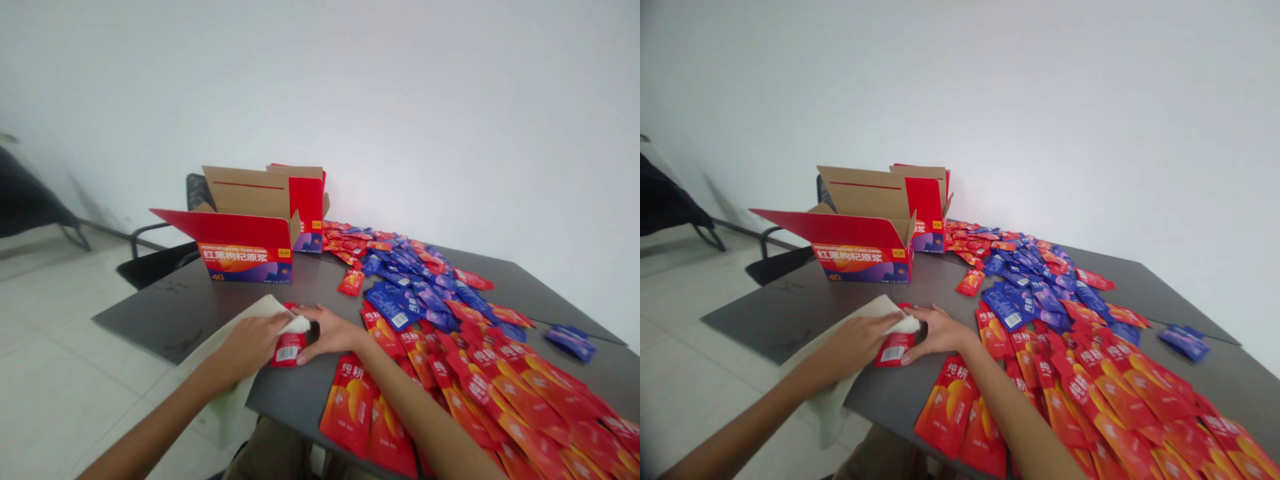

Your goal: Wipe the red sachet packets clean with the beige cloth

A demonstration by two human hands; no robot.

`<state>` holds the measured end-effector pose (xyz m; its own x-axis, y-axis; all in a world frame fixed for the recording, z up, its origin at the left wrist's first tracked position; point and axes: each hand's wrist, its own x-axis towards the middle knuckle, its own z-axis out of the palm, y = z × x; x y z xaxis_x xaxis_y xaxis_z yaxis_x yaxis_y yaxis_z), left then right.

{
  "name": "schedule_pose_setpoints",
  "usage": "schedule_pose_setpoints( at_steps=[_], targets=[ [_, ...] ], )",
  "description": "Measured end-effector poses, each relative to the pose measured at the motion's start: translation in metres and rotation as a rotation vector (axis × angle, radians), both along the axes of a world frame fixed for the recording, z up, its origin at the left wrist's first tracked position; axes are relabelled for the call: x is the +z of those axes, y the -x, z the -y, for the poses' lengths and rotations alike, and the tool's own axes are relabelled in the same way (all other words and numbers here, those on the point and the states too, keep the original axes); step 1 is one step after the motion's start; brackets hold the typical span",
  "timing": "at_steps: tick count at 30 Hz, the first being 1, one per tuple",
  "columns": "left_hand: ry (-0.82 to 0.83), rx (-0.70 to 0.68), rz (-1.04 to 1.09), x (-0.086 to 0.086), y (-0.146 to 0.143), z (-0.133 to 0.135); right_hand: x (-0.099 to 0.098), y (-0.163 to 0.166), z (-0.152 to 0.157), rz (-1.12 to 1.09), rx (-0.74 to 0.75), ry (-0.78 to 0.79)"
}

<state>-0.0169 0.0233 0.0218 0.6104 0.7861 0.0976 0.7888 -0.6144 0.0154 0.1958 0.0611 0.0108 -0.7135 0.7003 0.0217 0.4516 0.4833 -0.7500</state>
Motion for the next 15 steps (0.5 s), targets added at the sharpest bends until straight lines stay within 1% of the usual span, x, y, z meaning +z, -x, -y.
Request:
schedule_pose_setpoints(
  at_steps=[2,3,6,7,8,11,12,13,15],
  targets=[
    [-0.008,0.088,-0.028,0.0031,0.0001,-0.0015,-0.0006,-0.0001,-0.0004,-0.016,0.010,-0.002],
    [-0.007,0.081,-0.030,0.0035,-0.0006,-0.0006,-0.0011,-0.0002,-0.0007,-0.014,0.008,0.001],
    [0.014,-0.089,-0.001,0.0020,-0.0031,0.0054,-0.0026,-0.0007,-0.0017,0.019,-0.021,0.008],
    [0.020,-0.124,0.009,0.0017,-0.0034,0.0063,-0.0028,-0.0007,-0.0017,0.028,-0.029,0.007],
    [0.020,-0.118,0.013,0.0018,-0.0032,0.0058,-0.0026,-0.0006,-0.0016,0.029,-0.030,0.002],
    [-0.007,0.053,-0.019,0.0034,-0.0013,-0.0008,-0.0011,-0.0001,-0.0006,-0.001,-0.001,-0.015],
    [-0.014,0.092,-0.036,0.0032,-0.0010,-0.0023,-0.0009,0.0000,-0.0004,-0.006,0.007,-0.016],
    [-0.015,0.094,-0.049,0.0023,-0.0011,-0.0024,-0.0010,-0.0001,-0.0005,-0.003,0.009,-0.012],
    [-0.003,-0.001,-0.050,-0.0009,-0.0020,0.0014,-0.0022,-0.0005,-0.0013,0.022,-0.002,0.004]
  ],
)
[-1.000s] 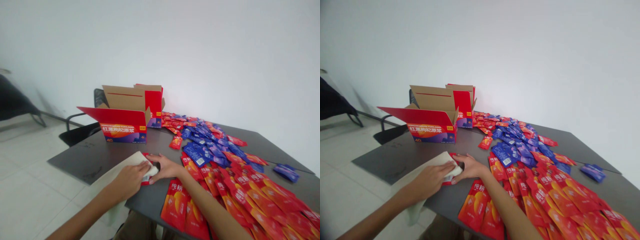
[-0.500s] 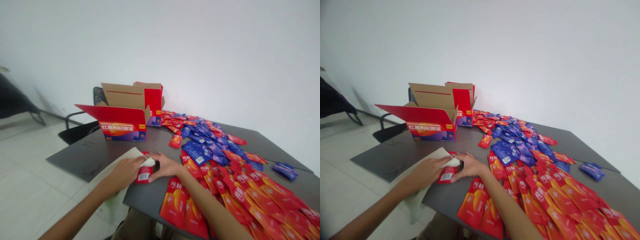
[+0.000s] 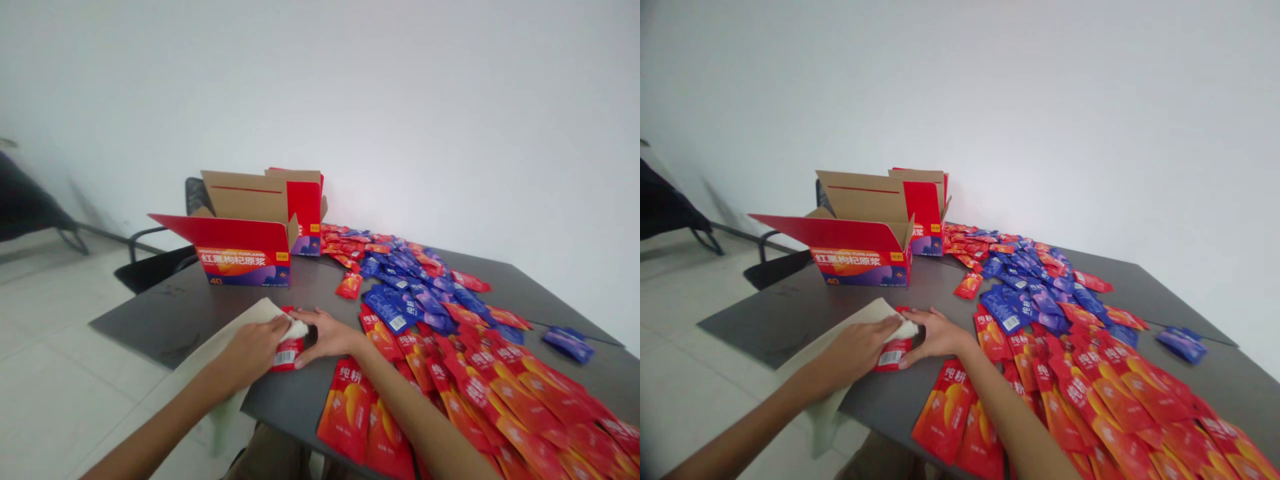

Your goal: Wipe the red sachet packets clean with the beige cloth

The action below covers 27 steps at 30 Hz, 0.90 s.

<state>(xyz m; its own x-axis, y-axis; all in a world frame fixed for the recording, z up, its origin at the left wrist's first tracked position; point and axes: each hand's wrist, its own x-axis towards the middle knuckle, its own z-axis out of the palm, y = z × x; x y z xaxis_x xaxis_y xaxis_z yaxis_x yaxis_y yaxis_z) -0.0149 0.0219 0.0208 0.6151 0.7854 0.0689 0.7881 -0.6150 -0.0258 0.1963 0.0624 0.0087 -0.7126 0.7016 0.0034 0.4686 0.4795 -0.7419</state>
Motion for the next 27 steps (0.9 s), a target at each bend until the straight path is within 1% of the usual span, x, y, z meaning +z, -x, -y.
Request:
schedule_pose_setpoints(
  at_steps=[2,3,4,7,8,9,13,14,15,18,19,20,23,24,25,27],
  targets=[
    [0.012,-0.110,0.023,-0.003,0.000,0.005,-0.001,0.000,-0.001,0.020,-0.020,0.010],
    [0.015,-0.128,0.035,-0.003,0.000,0.006,-0.001,-0.001,-0.001,0.023,-0.027,0.010],
    [0.011,-0.106,0.043,-0.002,0.001,0.006,-0.001,-0.001,-0.001,0.020,-0.027,0.008],
    [0.004,0.047,0.034,0.002,0.003,-0.001,0.001,0.000,0.001,-0.009,0.001,-0.010],
    [0.003,0.072,0.027,0.002,0.003,-0.003,0.002,0.000,0.001,-0.018,0.011,-0.012],
    [0.005,0.064,0.023,0.002,0.003,-0.004,0.002,0.000,0.001,-0.022,0.016,-0.009],
    [0.028,-0.115,0.070,-0.002,0.002,0.000,0.003,0.000,0.001,0.008,-0.014,0.015],
    [0.032,-0.120,0.080,-0.002,0.002,-0.001,0.003,0.000,0.002,0.012,-0.016,0.013],
    [0.032,-0.090,0.083,-0.001,0.002,-0.002,0.003,0.000,0.002,0.009,-0.013,0.008],
    [0.006,0.062,0.053,0.003,0.003,-0.008,0.004,0.001,0.003,-0.026,0.007,-0.006],
    [-0.001,0.079,0.041,0.003,0.003,-0.007,0.004,0.001,0.003,-0.032,0.011,-0.005],
    [-0.003,0.060,0.033,0.003,0.002,-0.006,0.004,0.001,0.002,-0.030,0.013,-0.002],
    [0.008,-0.102,0.043,-0.001,-0.001,0.003,0.002,0.000,0.001,0.005,-0.008,0.008],
    [0.011,-0.134,0.051,-0.001,-0.001,0.005,0.001,0.000,0.001,0.014,-0.017,0.007],
    [0.009,-0.125,0.055,-0.001,-0.001,0.005,0.001,0.000,0.001,0.016,-0.022,0.003],
    [-0.005,-0.017,0.042,0.001,0.000,0.002,0.001,0.000,0.002,0.001,-0.012,-0.012]
  ],
)
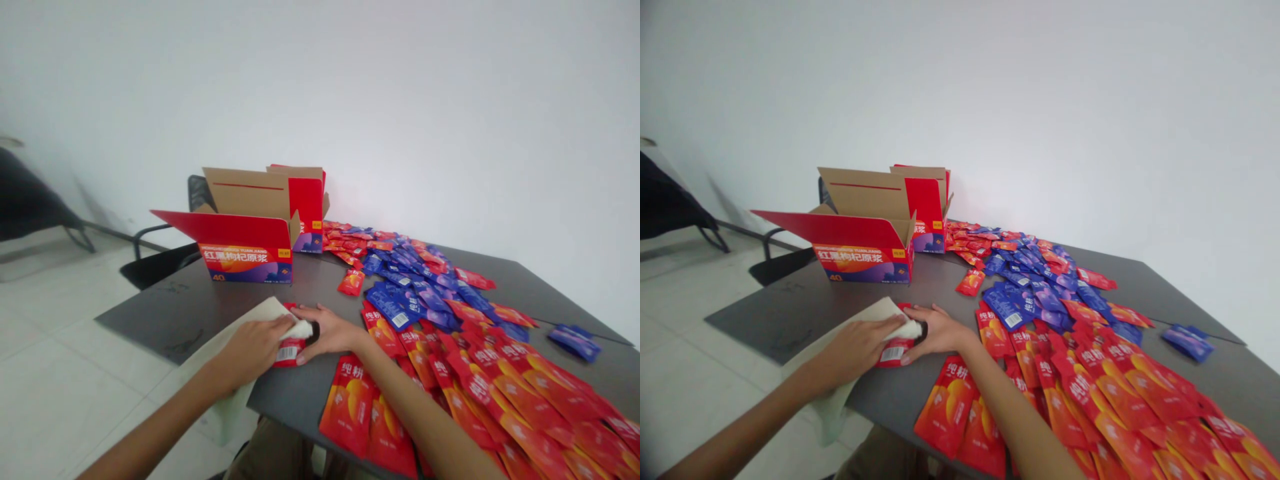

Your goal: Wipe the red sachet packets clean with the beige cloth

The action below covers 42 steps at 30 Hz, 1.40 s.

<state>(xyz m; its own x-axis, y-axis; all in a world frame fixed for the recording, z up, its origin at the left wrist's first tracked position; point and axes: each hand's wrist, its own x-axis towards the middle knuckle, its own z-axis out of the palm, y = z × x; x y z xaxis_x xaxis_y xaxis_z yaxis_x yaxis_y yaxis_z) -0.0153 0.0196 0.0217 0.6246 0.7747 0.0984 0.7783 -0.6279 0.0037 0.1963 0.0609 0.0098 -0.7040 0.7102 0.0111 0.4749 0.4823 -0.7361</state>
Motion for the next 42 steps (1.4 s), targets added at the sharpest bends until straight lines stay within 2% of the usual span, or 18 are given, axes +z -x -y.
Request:
schedule_pose_setpoints(
  at_steps=[2,3,6,8,12,13,18,19,23,24,29,34,35,39,40,42],
  targets=[
    [-0.014,0.097,-0.021,0.001,0.000,-0.003,0.000,0.000,0.000,-0.019,0.019,-0.006],
    [-0.017,0.096,-0.025,0.001,0.000,-0.003,0.000,0.000,0.000,-0.021,0.021,-0.003],
    [-0.006,-0.068,0.005,-0.005,-0.002,0.002,0.000,0.001,-0.001,-0.003,0.006,0.019],
    [0.002,-0.115,0.032,-0.006,-0.002,0.002,0.000,0.001,0.000,-0.001,0.012,0.019],
    [-0.011,0.072,0.009,-0.002,0.001,-0.008,0.002,0.001,0.001,-0.029,0.028,-0.001],
    [-0.012,0.082,-0.003,-0.002,0.001,-0.008,0.003,0.001,0.001,-0.030,0.026,0.000],
    [0.007,-0.135,0.011,-0.003,-0.001,0.004,0.003,0.001,0.001,0.004,0.010,0.025],
    [0.010,-0.122,0.014,-0.002,-0.001,0.005,0.003,0.001,0.001,0.003,0.008,0.021],
    [0.000,0.080,-0.019,0.001,0.001,-0.002,0.003,0.001,0.001,-0.019,0.013,0.001],
    [-0.005,0.081,-0.026,0.001,0.001,-0.003,0.003,0.001,0.001,-0.018,0.012,0.007],
    [0.012,-0.136,0.023,-0.004,0.000,0.000,0.004,0.001,0.001,0.005,0.015,0.021],
    [-0.005,0.077,-0.006,0.001,-0.001,-0.008,0.004,0.002,0.001,-0.024,0.014,0.002],
    [-0.009,0.065,-0.011,0.000,-0.002,-0.007,0.003,0.001,0.001,-0.021,0.014,0.006],
    [-0.004,-0.139,0.019,-0.005,-0.003,0.001,0.002,0.001,0.000,0.009,0.017,0.009],
    [-0.003,-0.133,0.023,-0.005,-0.002,0.001,0.002,0.001,0.001,0.009,0.015,0.006],
    [-0.005,-0.030,0.010,-0.003,0.000,-0.002,0.003,0.001,0.001,-0.007,0.020,0.000]
  ],
)
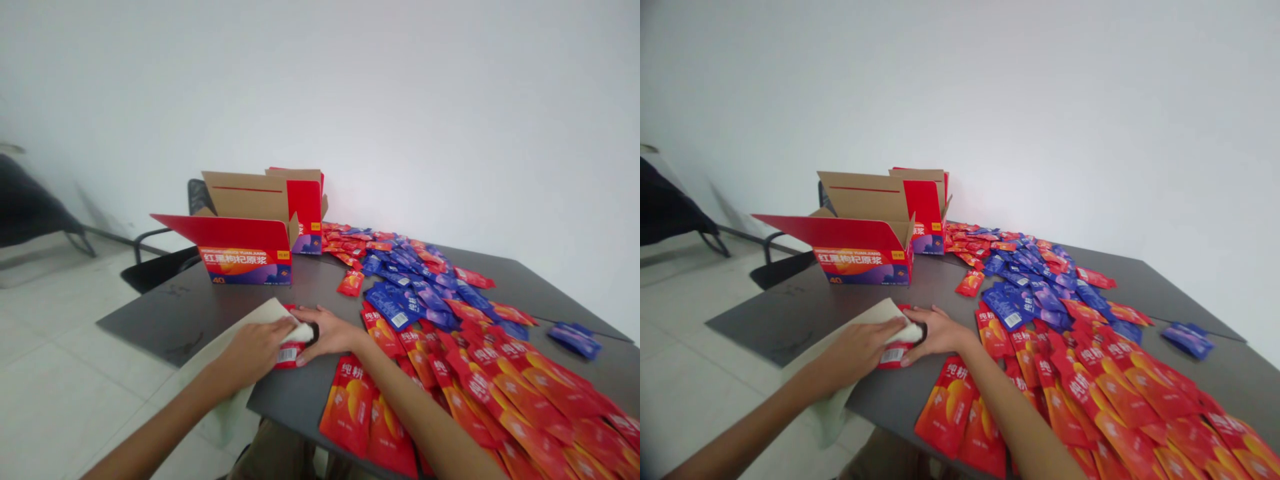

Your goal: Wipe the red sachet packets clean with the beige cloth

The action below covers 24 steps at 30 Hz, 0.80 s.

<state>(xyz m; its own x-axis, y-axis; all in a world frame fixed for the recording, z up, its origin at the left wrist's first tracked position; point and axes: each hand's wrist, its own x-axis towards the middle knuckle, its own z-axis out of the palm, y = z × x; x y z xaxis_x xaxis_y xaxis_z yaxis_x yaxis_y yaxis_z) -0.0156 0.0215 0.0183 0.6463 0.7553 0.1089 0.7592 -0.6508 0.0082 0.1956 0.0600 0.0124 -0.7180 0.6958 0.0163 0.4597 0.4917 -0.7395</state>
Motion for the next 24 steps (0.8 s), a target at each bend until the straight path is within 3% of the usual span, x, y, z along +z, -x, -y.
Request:
schedule_pose_setpoints(
  at_steps=[3,8,13,19,24],
  targets=[
    [-0.010,0.119,-0.032,0.003,0.001,-0.002,0.000,0.000,0.000,-0.021,0.003,0.003],
    [0.023,-0.084,0.005,0.001,0.000,0.004,-0.002,-0.001,-0.001,0.034,-0.017,0.017],
    [0.003,0.133,-0.021,0.004,0.004,-0.006,-0.002,0.000,-0.001,-0.007,0.007,-0.011],
    [0.035,-0.103,0.057,0.000,0.000,0.007,-0.003,-0.001,-0.002,0.033,-0.029,0.009],
    [0.002,0.130,0.021,0.003,0.002,-0.003,-0.002,0.000,-0.001,-0.009,-0.002,-0.001]
  ],
)
